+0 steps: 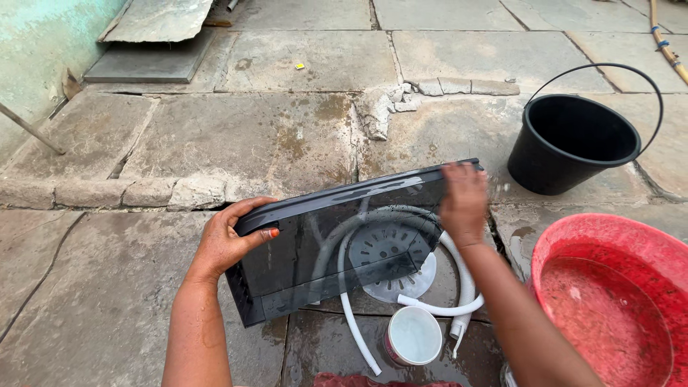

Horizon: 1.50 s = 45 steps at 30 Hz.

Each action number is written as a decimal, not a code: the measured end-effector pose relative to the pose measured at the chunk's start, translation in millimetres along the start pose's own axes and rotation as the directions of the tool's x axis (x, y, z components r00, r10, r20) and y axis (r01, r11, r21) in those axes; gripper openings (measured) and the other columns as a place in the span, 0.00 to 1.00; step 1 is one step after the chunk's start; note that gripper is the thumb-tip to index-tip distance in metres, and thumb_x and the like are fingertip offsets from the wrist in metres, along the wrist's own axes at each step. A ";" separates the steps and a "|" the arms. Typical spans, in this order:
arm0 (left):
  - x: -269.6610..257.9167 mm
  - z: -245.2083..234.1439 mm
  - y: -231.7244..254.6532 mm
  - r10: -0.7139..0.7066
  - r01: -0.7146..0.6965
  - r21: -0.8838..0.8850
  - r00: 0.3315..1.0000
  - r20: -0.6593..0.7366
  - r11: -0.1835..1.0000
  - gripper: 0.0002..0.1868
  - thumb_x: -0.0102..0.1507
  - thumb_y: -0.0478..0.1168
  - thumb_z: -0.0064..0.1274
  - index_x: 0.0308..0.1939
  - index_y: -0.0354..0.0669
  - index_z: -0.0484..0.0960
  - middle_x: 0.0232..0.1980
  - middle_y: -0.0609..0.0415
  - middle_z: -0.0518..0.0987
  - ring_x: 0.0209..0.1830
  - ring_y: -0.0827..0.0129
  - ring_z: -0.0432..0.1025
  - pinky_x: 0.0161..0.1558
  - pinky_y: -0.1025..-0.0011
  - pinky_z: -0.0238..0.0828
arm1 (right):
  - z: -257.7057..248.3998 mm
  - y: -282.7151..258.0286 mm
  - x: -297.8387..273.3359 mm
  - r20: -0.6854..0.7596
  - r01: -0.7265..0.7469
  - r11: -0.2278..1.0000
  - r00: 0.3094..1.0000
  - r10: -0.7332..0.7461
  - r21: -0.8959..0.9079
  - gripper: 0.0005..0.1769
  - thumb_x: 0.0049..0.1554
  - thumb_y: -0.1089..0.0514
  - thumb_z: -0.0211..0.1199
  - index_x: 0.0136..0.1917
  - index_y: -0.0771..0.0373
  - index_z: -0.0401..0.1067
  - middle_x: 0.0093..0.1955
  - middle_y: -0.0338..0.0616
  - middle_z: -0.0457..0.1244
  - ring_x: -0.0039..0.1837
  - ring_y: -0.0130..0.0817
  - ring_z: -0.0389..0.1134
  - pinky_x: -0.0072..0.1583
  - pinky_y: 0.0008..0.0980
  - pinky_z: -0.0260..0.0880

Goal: The person washes a large black plastic appliance lid with soapy water, scrubbing different sides of the lid by hand and using a small cup to pour water over the surfaces.

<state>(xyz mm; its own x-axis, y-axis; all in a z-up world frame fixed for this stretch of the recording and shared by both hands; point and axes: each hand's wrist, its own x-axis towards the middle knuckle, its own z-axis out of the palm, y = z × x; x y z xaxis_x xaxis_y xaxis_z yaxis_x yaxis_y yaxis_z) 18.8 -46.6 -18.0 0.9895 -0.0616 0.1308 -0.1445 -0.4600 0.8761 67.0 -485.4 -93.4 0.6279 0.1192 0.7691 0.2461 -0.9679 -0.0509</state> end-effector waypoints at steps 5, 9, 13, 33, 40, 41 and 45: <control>0.0 11.2 17.5 0.030 -0.031 0.046 1.000 0.009 0.998 0.34 0.43 0.40 0.75 0.55 0.55 0.86 0.55 0.59 0.86 0.57 0.70 0.79 0.60 0.68 0.73 | -9.3 -164.0 32.2 -0.008 0.348 0.822 0.922 -0.386 0.451 0.36 0.52 0.75 0.52 0.73 0.64 0.64 0.72 0.51 0.63 0.74 0.48 0.65 0.78 0.46 0.58; -2.4 19.8 22.9 0.080 -0.078 0.071 0.997 -0.015 0.994 0.35 0.46 0.39 0.74 0.58 0.52 0.83 0.52 0.58 0.87 0.52 0.71 0.81 0.55 0.70 0.76 | -31.5 -230.9 55.4 0.074 0.364 0.808 0.893 -0.445 0.463 0.34 0.55 0.66 0.57 0.75 0.67 0.58 0.71 0.57 0.62 0.71 0.50 0.65 0.71 0.50 0.60; -0.8 19.3 16.4 0.127 -0.125 -0.058 0.991 0.034 0.990 0.30 0.46 0.36 0.74 0.53 0.46 0.83 0.50 0.58 0.86 0.52 0.70 0.80 0.56 0.71 0.75 | -20.6 -185.2 45.4 0.179 0.293 0.862 0.902 -0.392 0.415 0.33 0.59 0.64 0.58 0.77 0.54 0.60 0.68 0.47 0.66 0.68 0.45 0.67 0.66 0.47 0.64; 10.5 -6.2 -70.9 0.037 -0.027 -0.167 0.997 0.063 0.986 0.27 0.47 0.28 0.69 0.50 0.44 0.83 0.51 0.59 0.84 0.54 0.73 0.76 0.59 0.71 0.70 | 119.0 -30.2 -280.6 0.914 -0.637 -0.727 -0.088 0.397 0.254 0.14 0.68 0.48 0.48 0.50 0.55 0.71 0.45 0.43 0.66 0.46 0.39 0.67 0.50 0.41 0.71; -3.6 -10.8 -55.2 -0.038 0.043 -0.178 0.999 0.031 0.983 0.34 0.42 0.31 0.70 0.53 0.53 0.82 0.56 0.65 0.80 0.58 0.73 0.74 0.59 0.70 0.70 | 116.5 -53.2 -324.9 0.792 -0.674 -0.734 -0.491 0.364 -0.080 0.10 0.68 0.51 0.52 0.59 0.52 0.70 0.67 0.39 0.60 0.65 0.40 0.60 0.66 0.53 0.61; -4.4 -10.1 -55.5 -0.089 0.092 -0.213 0.996 0.025 0.973 0.35 0.42 0.33 0.71 0.54 0.55 0.81 0.55 0.66 0.80 0.55 0.71 0.76 0.58 0.69 0.72 | 116.0 -51.6 -322.4 0.725 -0.685 -0.719 -0.553 0.410 -0.116 0.12 0.69 0.47 0.53 0.61 0.51 0.69 0.66 0.36 0.59 0.65 0.39 0.57 0.69 0.52 0.57; -1.9 -5.1 -73.6 -0.114 0.097 -0.265 0.992 -0.051 0.959 0.33 0.43 0.36 0.75 0.52 0.52 0.81 0.51 0.60 0.83 0.54 0.70 0.78 0.57 0.68 0.74 | 91.6 -65.0 -301.3 0.903 -0.423 -0.906 -0.381 0.200 0.022 0.15 0.69 0.49 0.45 0.52 0.57 0.69 0.50 0.42 0.65 0.51 0.37 0.65 0.54 0.42 0.64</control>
<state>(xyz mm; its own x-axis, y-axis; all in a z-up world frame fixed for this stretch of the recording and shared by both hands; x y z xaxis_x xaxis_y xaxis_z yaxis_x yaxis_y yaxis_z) 27.5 -8.2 -80.4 0.9979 0.0364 0.0536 -0.0447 -0.2125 0.9761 -70.6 -438.1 -380.1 0.4768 -0.0388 -0.8782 -0.4727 0.8310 -0.2934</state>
